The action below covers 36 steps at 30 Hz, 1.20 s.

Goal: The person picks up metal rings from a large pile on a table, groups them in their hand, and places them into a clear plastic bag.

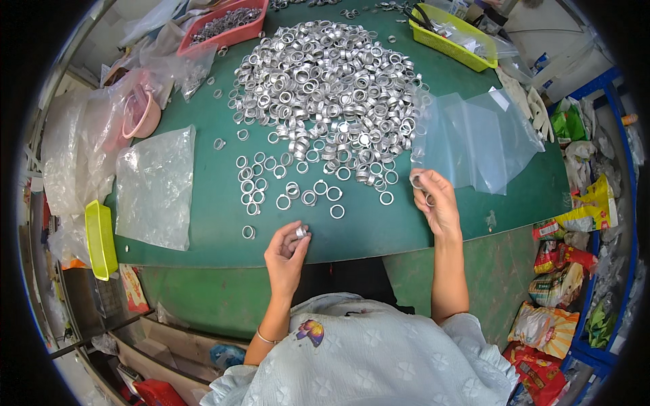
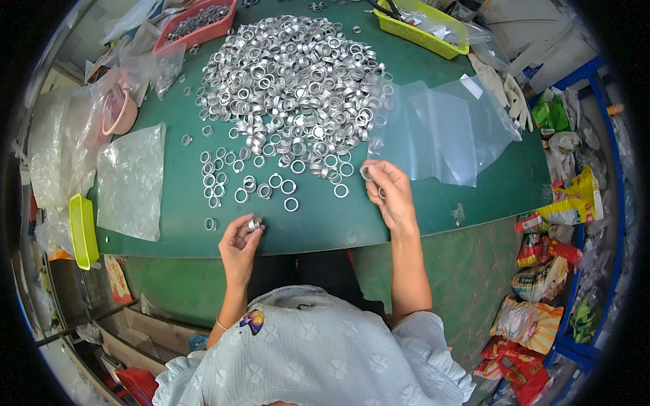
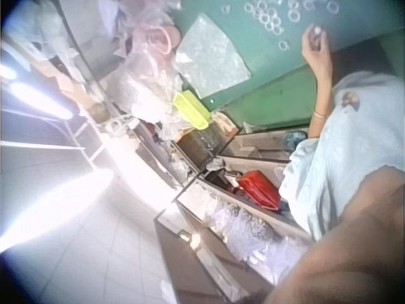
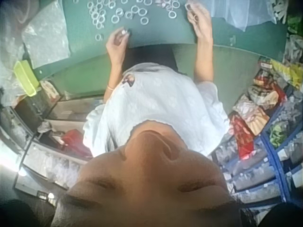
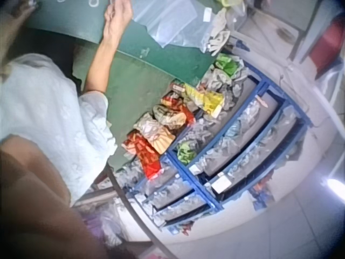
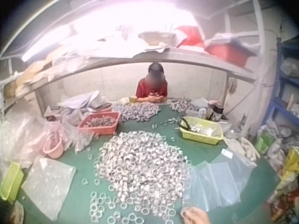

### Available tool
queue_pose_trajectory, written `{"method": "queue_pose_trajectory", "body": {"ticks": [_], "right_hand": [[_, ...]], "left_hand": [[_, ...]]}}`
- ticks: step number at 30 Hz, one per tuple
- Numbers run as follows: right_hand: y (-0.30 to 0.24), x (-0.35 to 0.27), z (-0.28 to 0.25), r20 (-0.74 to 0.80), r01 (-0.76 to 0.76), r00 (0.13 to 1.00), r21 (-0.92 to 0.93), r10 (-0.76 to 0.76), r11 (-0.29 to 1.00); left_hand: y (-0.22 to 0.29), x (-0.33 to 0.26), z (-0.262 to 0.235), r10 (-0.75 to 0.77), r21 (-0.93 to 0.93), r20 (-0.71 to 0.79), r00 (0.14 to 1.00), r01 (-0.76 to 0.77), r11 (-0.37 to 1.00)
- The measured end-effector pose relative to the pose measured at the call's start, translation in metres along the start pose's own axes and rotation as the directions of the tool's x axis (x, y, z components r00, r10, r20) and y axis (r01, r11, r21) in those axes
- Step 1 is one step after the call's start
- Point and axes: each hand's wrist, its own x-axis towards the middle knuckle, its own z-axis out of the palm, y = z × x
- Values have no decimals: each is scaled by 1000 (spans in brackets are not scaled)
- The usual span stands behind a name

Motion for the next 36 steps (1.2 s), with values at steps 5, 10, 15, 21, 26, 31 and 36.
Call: {"method": "queue_pose_trajectory", "body": {"ticks": [5, 10, 15, 21, 26, 31, 36], "right_hand": [[1, 7, -11, 114, -106, 992, 454, 60, 885], [-4, 28, -1, 40, 94, 995, -243, -87, 965], [11, 49, 21, 237, 317, 874, -940, -423, 127], [-5, 33, 24, 57, 248, 966, -485, -253, 839], [2, 21, 11, 258, -185, 962, 365, 91, 913], [0, 29, 46, 129, -201, 980, 644, 154, 738], [6, 58, 51, 345, -271, 936, 577, 72, 770]], "left_hand": [[-2, 6, 3, 0, -6, 27, 1000, 0, 1000], [-3, 12, 1, 24, 39, -17, 1000, -24, 999], [-19, 17, -3, 124, 121, -67, 990, -115, 986], [-22, 16, 0, 307, 312, -38, 951, -281, 908], [-19, 17, 2, 315, 325, -8, 949, -296, 898], [-19, 19, 4, 351, 315, 6, 936, -335, 888], [-15, 18, 1, 334, 282, 60, 941, -337, 898]]}}
